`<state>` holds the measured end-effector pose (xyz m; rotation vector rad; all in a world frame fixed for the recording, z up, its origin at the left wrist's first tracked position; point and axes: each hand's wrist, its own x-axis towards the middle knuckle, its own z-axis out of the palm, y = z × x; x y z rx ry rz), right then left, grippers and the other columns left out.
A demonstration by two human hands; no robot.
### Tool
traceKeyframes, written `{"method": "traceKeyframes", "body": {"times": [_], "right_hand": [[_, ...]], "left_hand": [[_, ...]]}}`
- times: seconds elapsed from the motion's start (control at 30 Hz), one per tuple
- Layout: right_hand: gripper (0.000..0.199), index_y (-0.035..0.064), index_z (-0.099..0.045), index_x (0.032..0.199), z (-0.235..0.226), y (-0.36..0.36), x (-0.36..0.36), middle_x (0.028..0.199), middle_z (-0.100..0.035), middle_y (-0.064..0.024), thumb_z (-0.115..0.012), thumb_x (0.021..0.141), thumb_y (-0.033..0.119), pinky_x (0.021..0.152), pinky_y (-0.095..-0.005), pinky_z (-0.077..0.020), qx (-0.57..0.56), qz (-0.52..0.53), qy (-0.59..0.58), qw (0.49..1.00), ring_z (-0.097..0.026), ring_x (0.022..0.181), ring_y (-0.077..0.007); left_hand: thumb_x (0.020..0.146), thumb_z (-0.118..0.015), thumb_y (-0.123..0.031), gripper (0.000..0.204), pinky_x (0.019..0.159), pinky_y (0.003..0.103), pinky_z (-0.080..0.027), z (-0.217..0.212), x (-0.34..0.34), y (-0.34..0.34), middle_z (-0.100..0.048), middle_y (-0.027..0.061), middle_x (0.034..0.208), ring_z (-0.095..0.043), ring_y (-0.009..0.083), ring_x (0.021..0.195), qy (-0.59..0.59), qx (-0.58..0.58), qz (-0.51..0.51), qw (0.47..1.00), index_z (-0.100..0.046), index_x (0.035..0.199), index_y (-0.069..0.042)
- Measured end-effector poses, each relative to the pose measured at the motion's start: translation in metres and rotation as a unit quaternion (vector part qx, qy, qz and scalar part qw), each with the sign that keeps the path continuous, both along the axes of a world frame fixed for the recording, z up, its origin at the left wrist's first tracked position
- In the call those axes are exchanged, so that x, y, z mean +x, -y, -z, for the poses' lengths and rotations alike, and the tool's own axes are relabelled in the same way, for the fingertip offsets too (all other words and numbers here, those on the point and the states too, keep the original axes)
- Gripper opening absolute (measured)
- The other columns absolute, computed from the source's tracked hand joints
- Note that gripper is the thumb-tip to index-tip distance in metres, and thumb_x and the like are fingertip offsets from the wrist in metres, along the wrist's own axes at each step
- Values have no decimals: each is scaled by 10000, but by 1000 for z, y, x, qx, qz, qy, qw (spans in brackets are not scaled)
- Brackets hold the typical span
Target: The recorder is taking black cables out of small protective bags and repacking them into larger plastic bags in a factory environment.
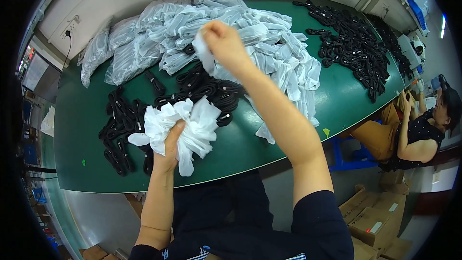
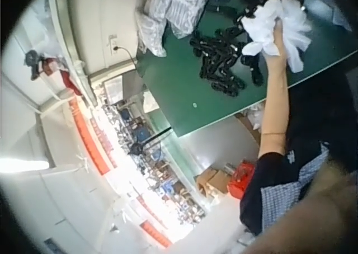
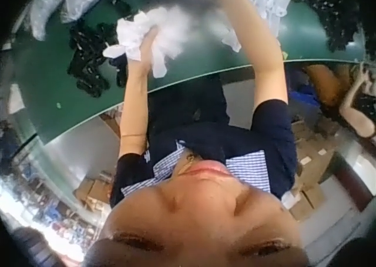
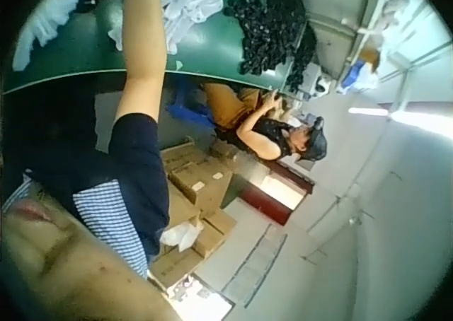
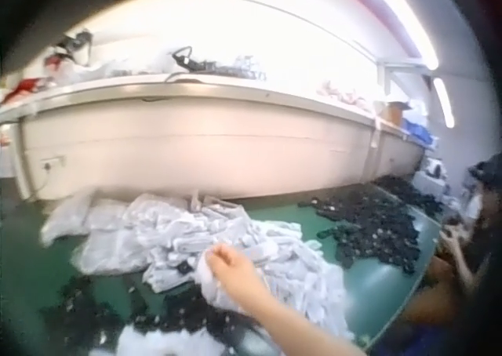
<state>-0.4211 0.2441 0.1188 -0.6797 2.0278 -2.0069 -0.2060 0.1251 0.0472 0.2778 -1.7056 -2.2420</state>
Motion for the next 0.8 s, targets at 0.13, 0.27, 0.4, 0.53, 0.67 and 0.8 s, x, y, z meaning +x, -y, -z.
{"method": "traceKeyframes", "body": {"times": [0.13,0.27,0.4,0.53,0.67,0.8], "right_hand": [[96,33,-601,939,11,16,59,908,-658,-20,-548,924,112,801,-254,-458,-4,-167,26,986,-568,856,-74],[148,13,-649,966,12,24,61,873,-669,-32,-564,917,123,792,-271,-467,32,-204,-16,978,-587,828,-94],[238,94,-640,973,58,2,-25,1019,-626,-92,-647,737,68,889,-416,-441,307,127,-501,799,-563,1022,-306],[217,113,-639,937,83,-19,-72,1103,-597,-85,-669,724,86,929,-441,-390,383,159,-591,692,-530,1060,-299],[131,106,-647,873,68,-5,-81,985,-620,-94,-654,741,103,857,-419,-421,297,153,-494,803,-556,962,-300],[76,59,-646,873,22,3,-69,815,-637,-60,-632,818,110,721,-332,-468,110,166,-309,930,-591,786,-201]], "left_hand": [[872,-626,-50,408,933,315,-413,-26,-25,0,-548,89,1176,-520,172,1091,-76,-134,-74,985,-472,1245,9],[883,-628,-109,291,877,300,-434,4,-16,29,-560,79,1174,-534,158,1054,-6,-223,-55,973,-573,1143,9],[881,-617,-89,323,895,306,-442,0,-14,10,-581,78,1163,-560,164,1037,3,51,-56,997,-554,1189,-12],[872,-618,-68,356,917,319,-447,-8,-9,-1,-600,73,1130,-571,174,1040,-1,139,-44,989,-538,1215,-21],[860,-636,-71,329,893,311,-455,-3,5,8,-602,59,1112,-577,163,1017,56,110,4,992,-560,1177,-26],[860,-636,-73,317,896,310,-450,-2,4,7,-606,60,1099,-575,165,1011,52,120,-13,991,-569,1167,-28]]}}
